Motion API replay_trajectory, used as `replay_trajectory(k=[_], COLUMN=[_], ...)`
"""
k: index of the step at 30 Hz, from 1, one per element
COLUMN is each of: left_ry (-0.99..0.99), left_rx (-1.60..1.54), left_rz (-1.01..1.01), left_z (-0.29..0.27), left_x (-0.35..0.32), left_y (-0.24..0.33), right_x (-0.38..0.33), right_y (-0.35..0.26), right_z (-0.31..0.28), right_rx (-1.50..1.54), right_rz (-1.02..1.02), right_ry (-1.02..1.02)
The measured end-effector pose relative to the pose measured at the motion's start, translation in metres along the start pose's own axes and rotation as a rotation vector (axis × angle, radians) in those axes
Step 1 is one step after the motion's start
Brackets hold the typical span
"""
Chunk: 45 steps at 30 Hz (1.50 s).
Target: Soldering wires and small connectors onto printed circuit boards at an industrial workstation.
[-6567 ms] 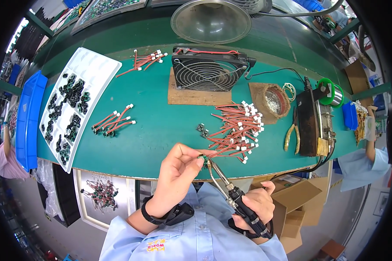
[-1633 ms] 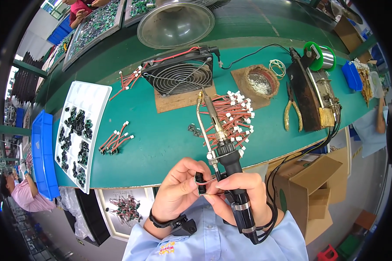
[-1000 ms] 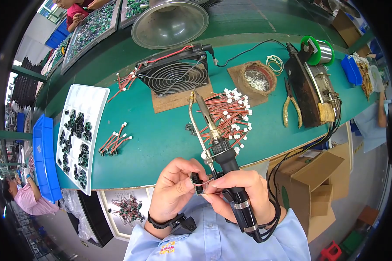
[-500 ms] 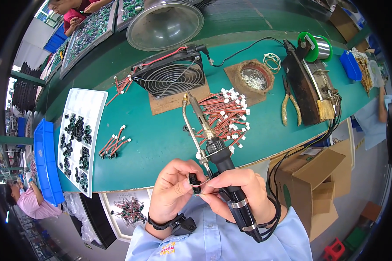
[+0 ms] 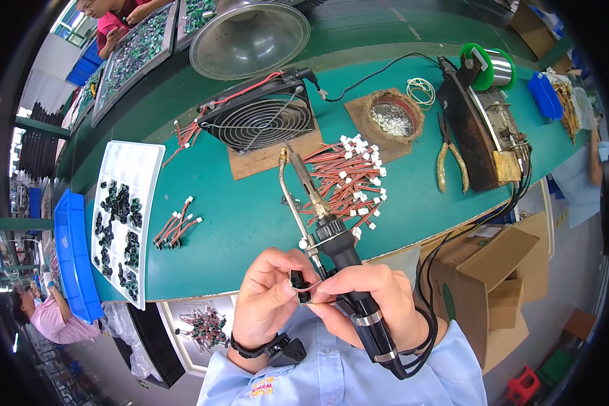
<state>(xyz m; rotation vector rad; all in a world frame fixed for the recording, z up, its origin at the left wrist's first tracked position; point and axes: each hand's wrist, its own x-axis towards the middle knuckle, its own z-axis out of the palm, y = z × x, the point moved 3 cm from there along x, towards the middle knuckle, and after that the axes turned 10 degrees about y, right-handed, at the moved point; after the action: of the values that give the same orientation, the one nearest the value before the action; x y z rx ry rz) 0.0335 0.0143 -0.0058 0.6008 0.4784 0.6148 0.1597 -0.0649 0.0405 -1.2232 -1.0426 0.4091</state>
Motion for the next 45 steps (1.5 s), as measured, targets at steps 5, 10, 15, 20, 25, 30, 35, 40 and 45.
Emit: replay_trajectory(k=[5, 10, 15, 20, 25, 30, 35, 40, 45], left_ry=[0.0, 0.032, 0.019, 0.077, 0.136, 0.124, 0.054, 0.113, 0.328], left_rx=[0.023, 0.056, 0.109, 0.278, 0.431, 0.47, 0.405, 0.324, 0.361], left_rz=[0.021, 0.054, 0.087, 0.178, 0.225, 0.207, 0.21, 0.166, 0.21], left_z=[0.001, 0.002, 0.004, 0.01, 0.013, 0.007, 0.012, 0.006, -0.002], left_x=[0.0, -0.001, -0.001, -0.007, -0.01, -0.011, -0.006, -0.002, 0.008], left_y=[0.0, 0.002, 0.004, 0.011, 0.016, 0.015, 0.013, 0.013, 0.017], right_x=[0.001, 0.001, 0.0, 0.002, 0.002, 0.002, 0.004, 0.0, -0.018], right_y=[0.0, 0.001, 0.002, 0.005, 0.006, 0.006, 0.006, 0.009, 0.02], right_z=[-0.001, -0.001, -0.003, -0.005, -0.005, -0.006, -0.007, -0.019, -0.042], right_rx=[-0.009, 0.005, -0.004, -0.026, -0.056, -0.072, -0.095, -0.265, -0.353], right_rz=[0.001, 0.014, 0.028, 0.015, 0.013, 0.03, -0.012, -0.027, -0.141], right_ry=[-0.005, -0.005, -0.008, -0.039, -0.028, -0.014, -0.007, 0.057, 0.098])
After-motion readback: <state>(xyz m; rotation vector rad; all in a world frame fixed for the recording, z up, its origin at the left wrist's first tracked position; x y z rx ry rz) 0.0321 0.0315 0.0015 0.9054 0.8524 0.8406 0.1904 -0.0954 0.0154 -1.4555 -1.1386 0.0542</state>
